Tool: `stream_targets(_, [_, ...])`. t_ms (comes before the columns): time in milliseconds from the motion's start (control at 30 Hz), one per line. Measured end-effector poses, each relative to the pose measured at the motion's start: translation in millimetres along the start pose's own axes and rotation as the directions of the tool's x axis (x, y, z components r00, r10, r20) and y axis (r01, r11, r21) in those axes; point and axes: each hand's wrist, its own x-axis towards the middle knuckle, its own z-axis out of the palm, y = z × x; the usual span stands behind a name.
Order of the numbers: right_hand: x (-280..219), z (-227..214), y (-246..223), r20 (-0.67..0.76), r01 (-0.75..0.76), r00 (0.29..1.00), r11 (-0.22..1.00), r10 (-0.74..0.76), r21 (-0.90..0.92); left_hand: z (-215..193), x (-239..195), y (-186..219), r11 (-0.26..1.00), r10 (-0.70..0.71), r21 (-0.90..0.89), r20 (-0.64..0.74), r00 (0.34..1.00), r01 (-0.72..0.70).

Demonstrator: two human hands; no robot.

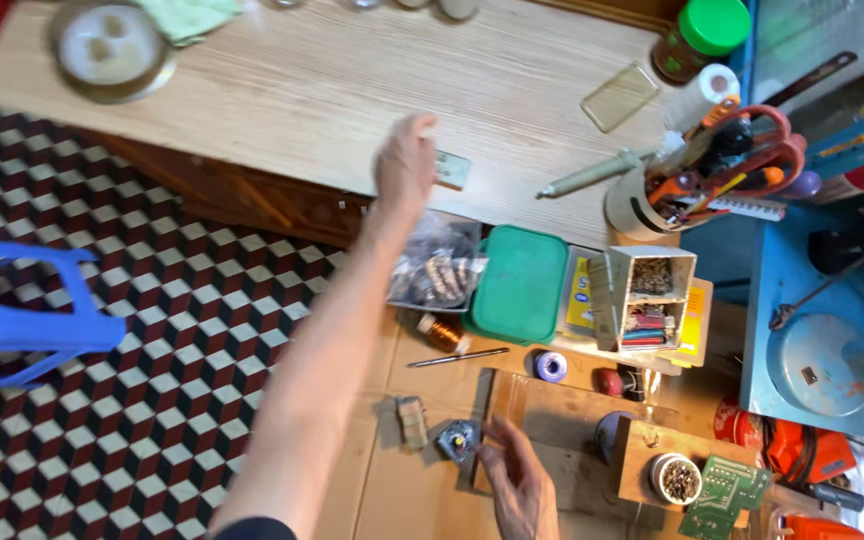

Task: The person uses a hot air gun to heat a small component on a circuit board, then inspects the board and uses a multimeter to test electrical continuity. They also briefly adjust a fan and handle a remote control.

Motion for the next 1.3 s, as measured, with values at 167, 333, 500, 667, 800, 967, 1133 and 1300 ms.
stream_targets(167, [19.3,-1.5,50.8,-0.039,-0.109,0.992,0.983,0.116,0.149,28.5,45.0,-69.7,0.96,0.068,0.197,0.525,0.848,-0.199])
stream_targets(333, [33.3,-1.4,47.0,-0.038,-0.228,0.972,0.971,0.231,0.079,46.6,47.7,-71.1,0.951,-0.013,0.238,0.672,0.74,-0.199])
stream_targets(500, [40.4,2.7,-3.3,0.024,-0.242,0.97,0.951,0.242,0.191,10.1,56.0,-27.3,0.971,-0.195,0.226,0.545,0.815,0.081])
stream_targets(667, [39.0,-1.4,-83.6,-0.002,-0.126,0.991,0.961,0.13,0.245,-96.0,-16.1,48.9,0.916,-0.234,-0.218,0.393,0.889,0.337])
stream_targets(800, [29.9,-10.4,-138.2,-0.002,-0.005,1.0,0.904,0.007,0.427,-153.6,-138.0,133.6,0.784,-0.012,-0.428,0.713,0.701,0.448])
stream_targets(967, [-30.5,-39.1,-146.8,0.191,0.029,0.974,0.91,-0.118,0.415,-191.5,-244.4,194.9,0.567,-0.034,-0.534,0.746,0.665,0.627])
stream_targets(1133, [-96.4,-63.8,-118.7,0.289,0.049,0.93,0.859,-0.225,0.51,-186.9,-360.3,246.4,0.326,-0.311,-0.717,0.535,0.786,0.617])
stream_targets(1300, [-154.4,-67.4,-78.9,0.483,-0.05,0.851,0.884,-0.206,0.466,-181.2,-464.6,282.3,0.133,-0.532,-0.892,0.303,0.791,0.431])
